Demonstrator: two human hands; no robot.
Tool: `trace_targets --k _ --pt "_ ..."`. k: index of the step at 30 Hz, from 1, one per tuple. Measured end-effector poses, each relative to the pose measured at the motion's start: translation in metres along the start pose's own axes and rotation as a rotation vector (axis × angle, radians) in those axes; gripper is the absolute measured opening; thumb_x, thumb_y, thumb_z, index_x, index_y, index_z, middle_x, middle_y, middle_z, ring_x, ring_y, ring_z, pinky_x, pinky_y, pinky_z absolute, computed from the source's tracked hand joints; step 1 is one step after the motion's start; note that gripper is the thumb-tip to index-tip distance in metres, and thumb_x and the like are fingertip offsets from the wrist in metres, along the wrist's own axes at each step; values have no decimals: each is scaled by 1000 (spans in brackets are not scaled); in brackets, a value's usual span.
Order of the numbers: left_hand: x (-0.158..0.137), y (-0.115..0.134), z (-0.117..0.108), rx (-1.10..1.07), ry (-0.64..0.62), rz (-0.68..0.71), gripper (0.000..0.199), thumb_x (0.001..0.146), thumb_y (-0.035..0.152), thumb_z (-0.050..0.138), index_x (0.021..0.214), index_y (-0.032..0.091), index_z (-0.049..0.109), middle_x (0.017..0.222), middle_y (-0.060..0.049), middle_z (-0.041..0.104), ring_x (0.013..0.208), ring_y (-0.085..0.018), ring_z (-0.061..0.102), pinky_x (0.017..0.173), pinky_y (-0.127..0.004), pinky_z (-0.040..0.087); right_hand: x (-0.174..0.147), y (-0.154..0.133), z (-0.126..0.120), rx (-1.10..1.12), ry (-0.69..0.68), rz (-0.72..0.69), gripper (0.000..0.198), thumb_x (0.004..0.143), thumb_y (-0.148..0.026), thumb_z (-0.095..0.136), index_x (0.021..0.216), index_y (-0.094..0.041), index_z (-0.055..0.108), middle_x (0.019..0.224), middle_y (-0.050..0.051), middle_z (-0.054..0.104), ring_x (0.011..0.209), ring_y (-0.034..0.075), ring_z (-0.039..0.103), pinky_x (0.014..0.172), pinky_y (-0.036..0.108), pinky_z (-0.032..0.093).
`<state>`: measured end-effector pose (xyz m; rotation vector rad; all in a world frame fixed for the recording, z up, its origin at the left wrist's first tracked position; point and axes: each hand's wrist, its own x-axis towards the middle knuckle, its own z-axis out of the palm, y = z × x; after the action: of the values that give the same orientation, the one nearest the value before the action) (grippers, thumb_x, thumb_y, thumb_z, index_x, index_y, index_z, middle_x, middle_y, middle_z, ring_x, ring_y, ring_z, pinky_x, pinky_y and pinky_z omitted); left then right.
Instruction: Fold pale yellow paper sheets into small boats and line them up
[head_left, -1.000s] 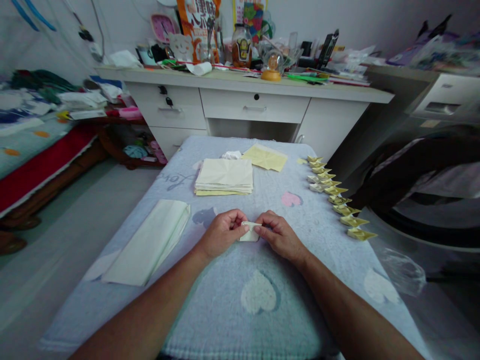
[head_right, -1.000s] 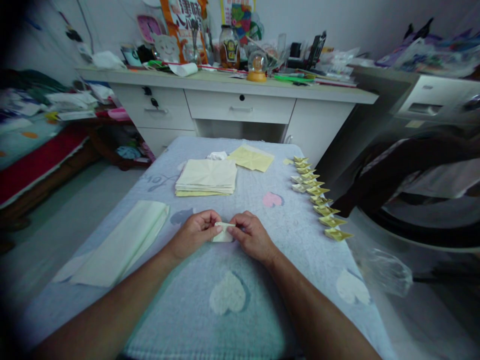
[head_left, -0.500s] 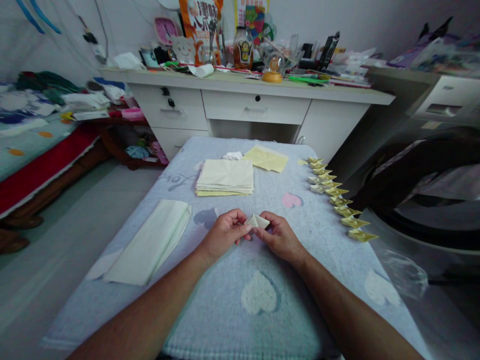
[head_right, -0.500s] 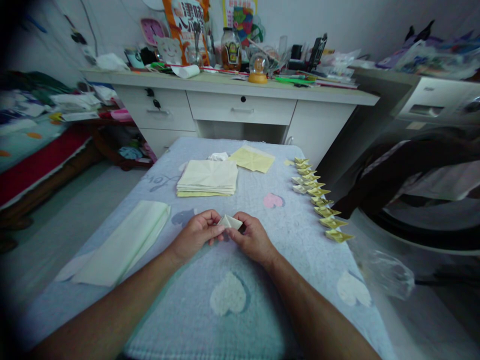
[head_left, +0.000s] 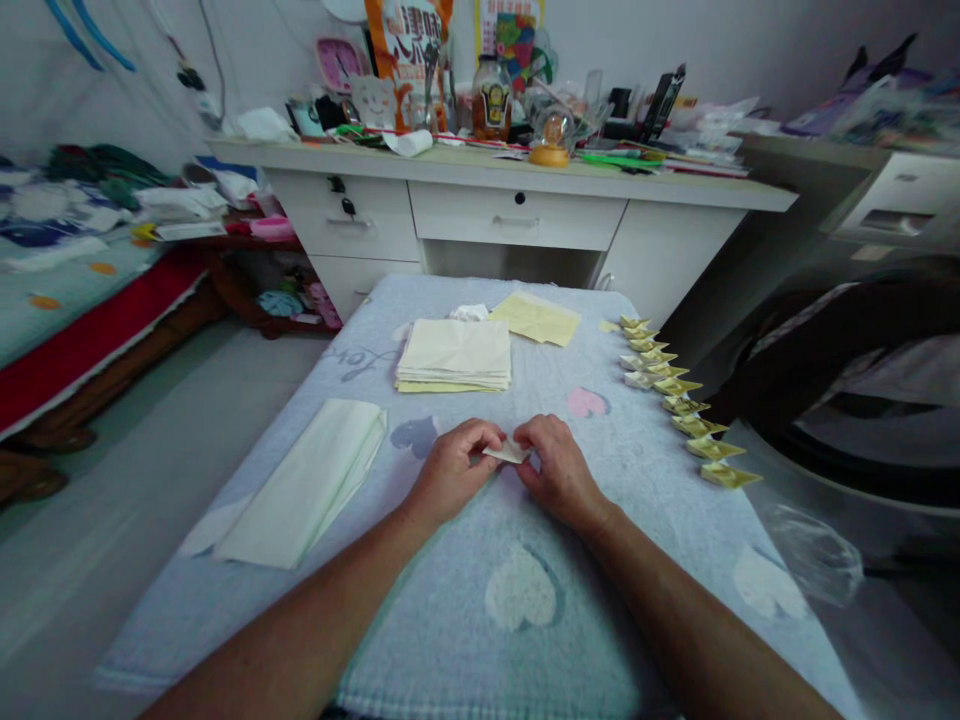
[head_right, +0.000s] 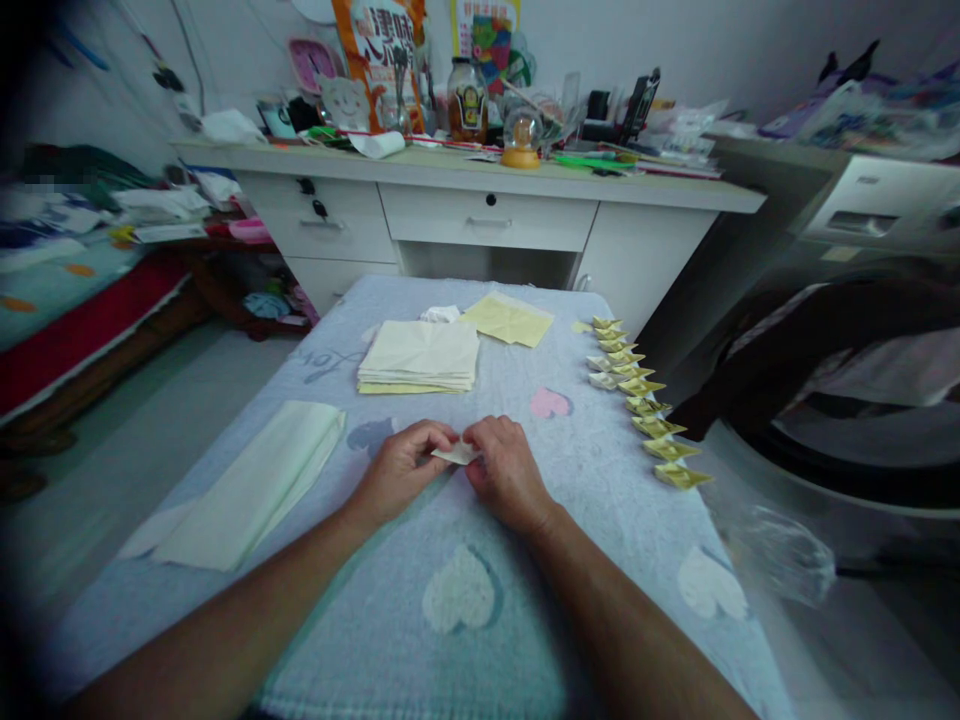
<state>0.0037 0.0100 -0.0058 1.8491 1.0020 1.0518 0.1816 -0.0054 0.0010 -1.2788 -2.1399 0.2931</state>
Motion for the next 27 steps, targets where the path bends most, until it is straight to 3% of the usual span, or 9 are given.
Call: trace_targets --k 3,7,11,15,21,27 --pt "-1 0 -1 88 -34 42 14 77 5 56 77 19 57 95 -2 63 93 -14 61 83 -26 45 0 2 3 -11 -48 -27 22 67 -1 53 81 -18 56 83 3 56 83 19 47 76 31 34" --pt "-6 4 -6 365 -55 87 18 74 2 57 77 19 62 113 -5 56 103 -18 56 89 -31 44 -2 3 5 -53 -106 -42 21 69 -1 53 80 -19 58 83 3 57 85 19 47 77 31 32" --pt "-9 7 -11 573 -135 146 15 76 8 61 80 21 66 96 -4 59 94 -20 52 84 -34 42 -3 1 2 -61 -172 -52 21 72 -2 55 81 -19 62 82 2 58 86 18 46 78 32 31" --pt "-8 8 -14 593 -236 158 6 80 15 61 77 20 64 84 -2 60 85 -19 51 78 -32 41 -5 3 -2 -44 -206 -40 19 74 -5 60 83 -20 66 86 3 60 90 19 47 80 33 31" --pt "-6 5 -16 524 -221 51 8 79 19 64 72 18 61 84 -2 59 86 -18 52 79 -31 40 -4 8 -6 84 -215 97 4 82 -18 65 82 -21 68 88 2 62 89 18 49 83 33 32" --pt "-6 6 -13 584 -190 -54 13 86 22 54 77 19 63 89 -2 60 91 -20 52 83 -36 37 -1 2 -7 27 -194 228 4 82 -22 67 79 -21 69 94 4 60 94 20 47 85 35 31"
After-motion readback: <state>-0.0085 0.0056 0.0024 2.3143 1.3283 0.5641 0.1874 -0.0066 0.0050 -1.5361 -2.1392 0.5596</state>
